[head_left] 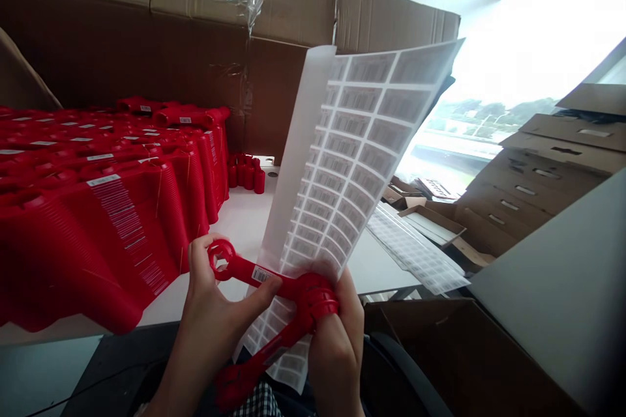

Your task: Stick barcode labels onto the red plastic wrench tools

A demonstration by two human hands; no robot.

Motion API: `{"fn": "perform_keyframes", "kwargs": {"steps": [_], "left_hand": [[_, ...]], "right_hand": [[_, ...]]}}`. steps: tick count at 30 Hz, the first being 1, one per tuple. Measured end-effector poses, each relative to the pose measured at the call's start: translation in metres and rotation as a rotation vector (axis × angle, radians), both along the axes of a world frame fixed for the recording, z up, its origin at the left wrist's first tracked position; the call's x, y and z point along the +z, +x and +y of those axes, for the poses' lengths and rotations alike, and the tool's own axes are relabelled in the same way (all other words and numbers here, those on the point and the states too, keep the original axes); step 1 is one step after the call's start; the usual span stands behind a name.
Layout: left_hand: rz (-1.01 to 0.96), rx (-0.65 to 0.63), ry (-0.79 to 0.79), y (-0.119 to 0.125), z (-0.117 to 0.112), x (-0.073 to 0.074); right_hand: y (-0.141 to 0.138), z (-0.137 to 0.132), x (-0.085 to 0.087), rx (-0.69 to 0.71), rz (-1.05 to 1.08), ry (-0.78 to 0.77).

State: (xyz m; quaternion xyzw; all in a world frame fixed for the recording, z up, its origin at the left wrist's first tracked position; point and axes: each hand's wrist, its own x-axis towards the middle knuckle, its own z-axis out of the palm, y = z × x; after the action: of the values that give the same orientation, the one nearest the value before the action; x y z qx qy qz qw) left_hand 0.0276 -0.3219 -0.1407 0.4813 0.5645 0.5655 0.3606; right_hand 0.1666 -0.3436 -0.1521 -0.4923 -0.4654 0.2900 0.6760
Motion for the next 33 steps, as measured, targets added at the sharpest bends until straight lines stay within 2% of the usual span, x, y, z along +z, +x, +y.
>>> {"fn": "perform_keyframes", "kwargs": {"steps": [5,10,14,18,21,25,29,33], "left_hand": [[0.055,0.076,0.0,0.003,-0.006,0.008],[-0.151,-0.037,0.024,0.005,-0.011,0.016],[-0.272,-0.034,0.067,0.006,-0.014,0.015],[-0.192,0.017,0.064,0.001,-0.014,0.011],[-0.157,-0.031,0.03,-0.003,-0.014,0.01],[-0.358,-0.091,-0.036,-0.011,-0.014,0.011],[-0.547,-0.135,-0.116,-0.019,-0.015,0.018],[-0.467,-0.137,-0.126,-0.022,-0.018,0.02]], "right_hand": [[-0.004,-0.003,-0.003,0.02,-0.014,0.017],[-0.005,-0.003,-0.005,0.011,-0.018,0.005],[-0.002,-0.002,-0.004,-0.002,-0.018,-0.014],[0.001,0.0,0.006,-0.006,0.006,-0.081],[0.007,0.004,0.02,0.049,0.019,-0.113],[0.02,0.013,0.031,0.131,0.088,-0.203],[0.031,0.024,0.025,0.216,0.197,-0.279],[0.031,0.026,0.017,0.219,0.248,-0.31]]}}
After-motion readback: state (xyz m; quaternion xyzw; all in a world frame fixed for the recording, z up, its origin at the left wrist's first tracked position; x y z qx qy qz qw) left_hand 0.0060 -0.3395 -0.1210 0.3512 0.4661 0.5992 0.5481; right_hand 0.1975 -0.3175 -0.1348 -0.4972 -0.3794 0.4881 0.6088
